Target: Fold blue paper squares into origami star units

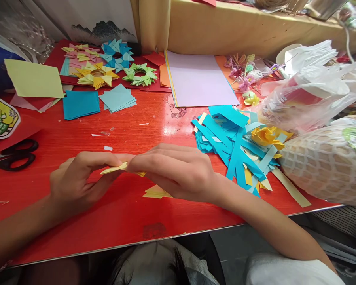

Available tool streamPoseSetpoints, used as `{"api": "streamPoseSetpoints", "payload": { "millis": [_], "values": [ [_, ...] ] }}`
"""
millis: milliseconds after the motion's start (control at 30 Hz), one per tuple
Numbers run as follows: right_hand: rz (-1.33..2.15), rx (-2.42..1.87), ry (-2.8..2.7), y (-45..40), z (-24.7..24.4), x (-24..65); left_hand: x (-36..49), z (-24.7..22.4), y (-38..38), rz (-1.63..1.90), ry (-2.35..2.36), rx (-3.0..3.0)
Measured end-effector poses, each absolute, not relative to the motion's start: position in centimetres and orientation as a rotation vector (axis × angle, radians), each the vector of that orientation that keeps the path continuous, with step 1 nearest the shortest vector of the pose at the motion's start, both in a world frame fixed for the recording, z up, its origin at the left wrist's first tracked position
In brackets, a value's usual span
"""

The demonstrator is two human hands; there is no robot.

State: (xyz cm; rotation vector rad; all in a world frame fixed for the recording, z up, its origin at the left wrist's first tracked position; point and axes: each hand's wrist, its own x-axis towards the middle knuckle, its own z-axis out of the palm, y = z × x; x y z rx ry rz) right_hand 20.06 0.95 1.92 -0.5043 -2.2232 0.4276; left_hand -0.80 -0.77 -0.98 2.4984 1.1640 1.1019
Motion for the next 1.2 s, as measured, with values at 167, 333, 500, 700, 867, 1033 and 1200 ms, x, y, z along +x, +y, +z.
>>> {"api": "streamPoseSetpoints", "payload": {
  "millis": [167,333,500,700,867,1033,1200],
  "values": [
    [0.255,-0.532,-2.280,1.0,1.9,20.1,-0.8,-1.5,-0.3,1.295,1.070,2.575],
    [0.306,-0.637,-2.322,0.8,2.1,20.1,-0.8,-1.7,-0.2,1.297,1.130,2.615],
    [0.381,-0.743,-2.222,0.7,2.1,19.9,-0.8,-1.4,-0.3,1.207,1.145,2.597],
    [0.390,-0.910,-2.171,0.5,1.9,19.6,-0.7,-0.9,-0.4,1.113,1.154,2.590],
    [0.527,-1.041,-2.166,0.5,2.3,19.7,-0.6,-0.7,-0.5,1.040,1.199,2.571],
    [0.634,-1.100,-2.176,0.8,2.2,19.8,-0.6,-0.4,-0.3,1.002,1.243,2.443],
    [0.737,-1.170,-2.073,0.5,2.4,19.5,-0.3,0.6,-0.6,0.963,1.310,2.210]
  ]
}}
